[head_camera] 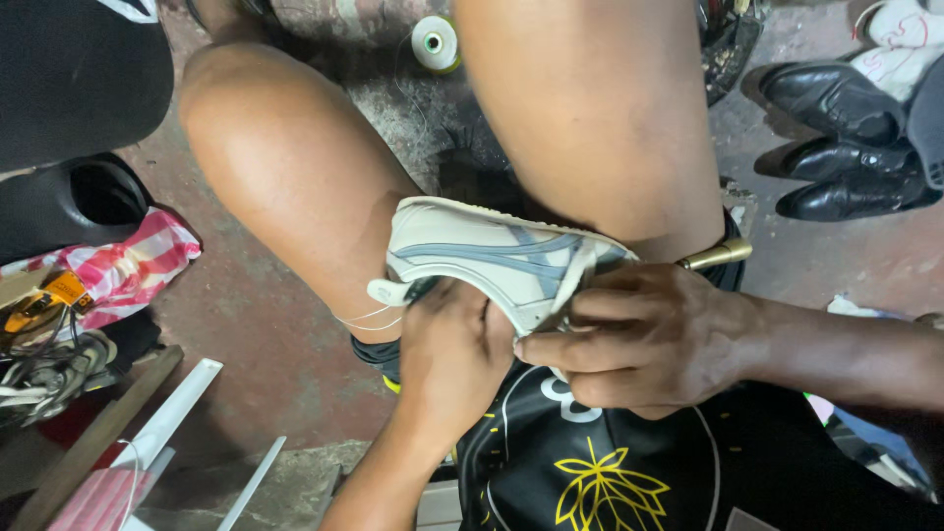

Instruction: The person stitches a white sneaker using a needle and thread, pulling the thread through the sole and upper by hand while holding the shoe against their lap.

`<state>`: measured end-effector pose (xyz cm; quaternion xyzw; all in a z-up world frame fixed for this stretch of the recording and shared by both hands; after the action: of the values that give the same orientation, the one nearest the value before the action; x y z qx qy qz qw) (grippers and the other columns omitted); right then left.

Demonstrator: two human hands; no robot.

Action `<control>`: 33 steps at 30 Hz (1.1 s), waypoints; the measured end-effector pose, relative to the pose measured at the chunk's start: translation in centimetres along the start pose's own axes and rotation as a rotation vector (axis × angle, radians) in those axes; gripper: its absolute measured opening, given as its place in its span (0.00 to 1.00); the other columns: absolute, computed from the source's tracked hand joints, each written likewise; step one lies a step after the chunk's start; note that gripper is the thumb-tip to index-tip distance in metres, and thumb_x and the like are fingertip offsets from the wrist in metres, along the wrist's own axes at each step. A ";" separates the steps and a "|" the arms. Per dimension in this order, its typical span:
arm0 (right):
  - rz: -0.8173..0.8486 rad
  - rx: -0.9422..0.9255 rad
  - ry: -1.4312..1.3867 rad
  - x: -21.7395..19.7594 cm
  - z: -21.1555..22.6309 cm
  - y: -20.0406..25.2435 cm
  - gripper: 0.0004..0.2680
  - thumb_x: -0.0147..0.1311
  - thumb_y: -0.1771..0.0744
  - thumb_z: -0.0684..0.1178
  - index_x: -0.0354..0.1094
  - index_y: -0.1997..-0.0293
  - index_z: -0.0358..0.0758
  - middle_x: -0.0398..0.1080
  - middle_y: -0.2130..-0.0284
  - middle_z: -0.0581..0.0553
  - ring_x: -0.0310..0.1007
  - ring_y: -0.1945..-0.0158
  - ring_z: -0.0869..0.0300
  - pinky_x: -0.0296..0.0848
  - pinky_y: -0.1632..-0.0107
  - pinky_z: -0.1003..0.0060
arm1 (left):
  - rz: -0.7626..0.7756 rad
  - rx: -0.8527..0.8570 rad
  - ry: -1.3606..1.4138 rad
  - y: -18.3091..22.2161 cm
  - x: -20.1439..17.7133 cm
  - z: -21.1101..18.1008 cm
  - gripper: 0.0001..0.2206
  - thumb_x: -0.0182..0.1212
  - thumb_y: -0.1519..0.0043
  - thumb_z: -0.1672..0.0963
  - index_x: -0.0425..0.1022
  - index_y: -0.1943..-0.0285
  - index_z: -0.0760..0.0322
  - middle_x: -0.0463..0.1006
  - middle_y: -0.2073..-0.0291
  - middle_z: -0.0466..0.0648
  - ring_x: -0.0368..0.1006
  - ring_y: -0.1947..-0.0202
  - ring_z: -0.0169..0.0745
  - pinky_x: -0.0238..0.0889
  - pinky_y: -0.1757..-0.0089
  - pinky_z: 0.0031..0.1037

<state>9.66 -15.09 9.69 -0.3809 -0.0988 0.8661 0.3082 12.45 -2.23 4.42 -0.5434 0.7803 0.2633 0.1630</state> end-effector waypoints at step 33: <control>0.376 1.123 -0.156 -1.4 -5.2 10.8 0.17 0.56 0.37 0.42 0.69 0.40 0.48 0.78 0.57 0.36 0.81 0.78 0.53 0.78 0.78 0.59 | 0.632 0.289 -0.077 0.5 8.3 5.8 0.22 0.57 0.41 0.55 0.73 0.37 0.64 0.76 0.43 0.60 0.69 0.42 0.64 0.57 0.42 0.47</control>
<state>9.21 -24.81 2.59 -0.1061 0.4209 0.8509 0.2958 8.83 -4.99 -4.61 -0.2358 0.9325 0.2076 0.1779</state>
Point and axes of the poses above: each hand's wrist, its own y-axis away from the middle knuckle, its own x-axis out of the palm, z = x × y, the point moved 10 cm from there along -y, towards the middle knuckle
